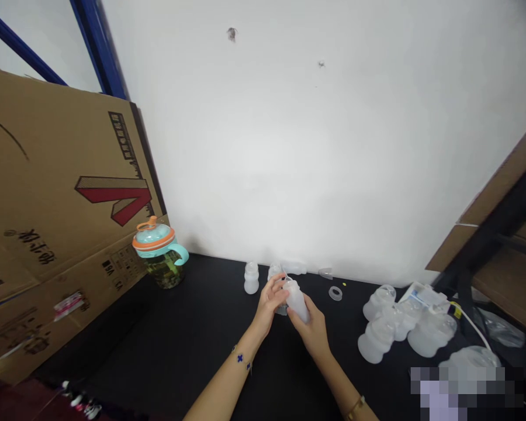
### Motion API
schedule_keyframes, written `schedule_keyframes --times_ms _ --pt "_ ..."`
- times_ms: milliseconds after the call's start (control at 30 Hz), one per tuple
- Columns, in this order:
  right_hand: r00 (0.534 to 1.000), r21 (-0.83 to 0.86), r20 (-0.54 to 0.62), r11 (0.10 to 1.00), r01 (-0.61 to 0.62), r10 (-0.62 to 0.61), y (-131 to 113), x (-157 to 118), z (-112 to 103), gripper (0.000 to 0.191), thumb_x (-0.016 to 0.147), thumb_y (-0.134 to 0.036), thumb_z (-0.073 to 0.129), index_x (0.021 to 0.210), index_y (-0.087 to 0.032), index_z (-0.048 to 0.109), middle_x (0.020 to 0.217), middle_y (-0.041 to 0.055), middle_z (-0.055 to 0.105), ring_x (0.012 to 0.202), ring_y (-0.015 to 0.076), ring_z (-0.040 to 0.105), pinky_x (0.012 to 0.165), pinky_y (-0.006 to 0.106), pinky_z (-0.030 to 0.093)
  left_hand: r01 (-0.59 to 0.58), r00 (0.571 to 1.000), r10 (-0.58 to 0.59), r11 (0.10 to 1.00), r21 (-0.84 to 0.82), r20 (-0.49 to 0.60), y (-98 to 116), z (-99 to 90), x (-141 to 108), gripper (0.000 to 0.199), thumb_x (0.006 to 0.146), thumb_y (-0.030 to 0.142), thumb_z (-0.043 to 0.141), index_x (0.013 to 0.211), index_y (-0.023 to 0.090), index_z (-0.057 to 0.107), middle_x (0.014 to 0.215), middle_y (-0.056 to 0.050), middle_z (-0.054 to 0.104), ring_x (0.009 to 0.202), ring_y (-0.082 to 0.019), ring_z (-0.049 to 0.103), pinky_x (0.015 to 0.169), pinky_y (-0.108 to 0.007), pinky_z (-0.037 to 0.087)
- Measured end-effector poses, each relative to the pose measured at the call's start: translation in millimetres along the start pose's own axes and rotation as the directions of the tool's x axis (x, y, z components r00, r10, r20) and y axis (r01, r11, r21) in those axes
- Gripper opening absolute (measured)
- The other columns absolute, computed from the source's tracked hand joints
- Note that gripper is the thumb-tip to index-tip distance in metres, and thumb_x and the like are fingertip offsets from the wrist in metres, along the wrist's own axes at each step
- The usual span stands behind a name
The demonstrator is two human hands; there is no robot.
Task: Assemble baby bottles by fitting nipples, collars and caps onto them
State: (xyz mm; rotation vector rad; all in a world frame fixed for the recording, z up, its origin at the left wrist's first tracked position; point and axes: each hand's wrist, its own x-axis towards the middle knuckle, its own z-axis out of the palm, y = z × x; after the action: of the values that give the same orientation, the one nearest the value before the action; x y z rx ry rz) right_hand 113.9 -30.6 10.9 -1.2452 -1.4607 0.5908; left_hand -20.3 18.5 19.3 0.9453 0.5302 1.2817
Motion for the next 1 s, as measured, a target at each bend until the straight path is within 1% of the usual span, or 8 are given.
schedule_keyframes --times_ms 133,300,567,667,800,900,1000 --pt "0.999 -0.007 -0.010 0.999 0.040 -0.040 -0.9 0.0 -0.2 0.037 0.083 -0.038 0.064 0.115 -0.019 0.066 0.101 0.0053 0.074 0.084 0.0233 0.069 0.073 0.031 0.055 -0.015 0.998 0.018 0.999 0.044 -0.057 -3.6 -0.2 0.9 0.060 0.065 0.032 0.086 0.119 0.021 0.064 0.120 -0.010 0.065 0.097 -0.022 0.067 0.079 -0.027 0.051" --pt "0.999 -0.018 0.001 0.999 0.042 -0.042 0.1 -0.3 0.5 0.037 0.083 -0.038 0.063 0.115 -0.019 0.066 0.101 0.0054 0.074 0.083 0.0232 0.069 0.075 0.032 0.055 -0.022 0.997 0.025 0.998 0.051 -0.069 -5.6 -0.4 2.2 0.060 0.063 0.031 0.087 0.118 0.021 0.064 0.125 -0.011 0.063 0.099 -0.024 0.067 0.079 -0.028 0.052" --pt "1.000 -0.012 0.006 1.000 0.014 -0.013 0.0 -0.9 -0.1 0.038 0.083 -0.037 0.064 0.116 -0.019 0.065 0.104 0.0053 0.073 0.088 0.0236 0.069 0.077 0.031 0.054 -0.016 1.000 0.016 0.999 0.045 0.000 -2.0 -2.2 1.0 0.058 0.069 0.029 0.084 0.122 0.022 0.061 0.114 -0.010 0.067 0.097 -0.021 0.067 0.079 -0.026 0.050" --pt "1.000 -0.013 0.008 1.000 0.006 -0.006 -1.2 -0.5 -0.4 0.037 0.084 -0.037 0.063 0.116 -0.019 0.064 0.103 0.0048 0.073 0.087 0.0230 0.068 0.076 0.031 0.054 -0.016 1.000 0.015 0.999 0.039 0.015 -0.3 -1.8 0.5 0.056 0.071 0.029 0.083 0.122 0.021 0.061 0.113 -0.010 0.068 0.098 -0.022 0.066 0.082 -0.028 0.050" --pt "1.000 -0.017 0.003 1.000 0.001 -0.001 -1.3 -0.2 -0.4 0.038 0.084 -0.038 0.064 0.116 -0.019 0.064 0.102 0.0051 0.073 0.086 0.0230 0.068 0.075 0.030 0.055 -0.018 0.999 0.017 0.999 0.040 0.034 0.4 -0.3 0.2 0.050 0.073 0.030 0.081 0.119 0.020 0.063 0.116 -0.011 0.068 0.105 -0.024 0.065 0.086 -0.029 0.050" --pt "1.000 -0.026 0.009 1.000 0.013 -0.013 -0.6 0.1 -0.3 0.038 0.084 -0.038 0.063 0.116 -0.018 0.064 0.102 0.0056 0.073 0.085 0.0231 0.069 0.076 0.031 0.055 -0.037 0.999 0.036 0.997 0.067 0.018 -0.7 0.7 0.6 0.047 0.070 0.029 0.083 0.113 0.019 0.066 0.120 -0.011 0.067 0.106 -0.025 0.065 0.087 -0.029 0.050" --pt "0.999 -0.036 0.017 0.999 0.033 -0.033 -0.1 0.2 -0.1 0.038 0.084 -0.038 0.063 0.116 -0.018 0.064 0.102 0.0060 0.073 0.085 0.0231 0.069 0.076 0.031 0.055 -0.053 0.998 0.054 0.995 0.087 -0.010 -2.5 0.6 1.5 0.046 0.067 0.027 0.085 0.110 0.020 0.068 0.120 -0.009 0.066 0.102 -0.023 0.066 0.084 -0.028 0.051"
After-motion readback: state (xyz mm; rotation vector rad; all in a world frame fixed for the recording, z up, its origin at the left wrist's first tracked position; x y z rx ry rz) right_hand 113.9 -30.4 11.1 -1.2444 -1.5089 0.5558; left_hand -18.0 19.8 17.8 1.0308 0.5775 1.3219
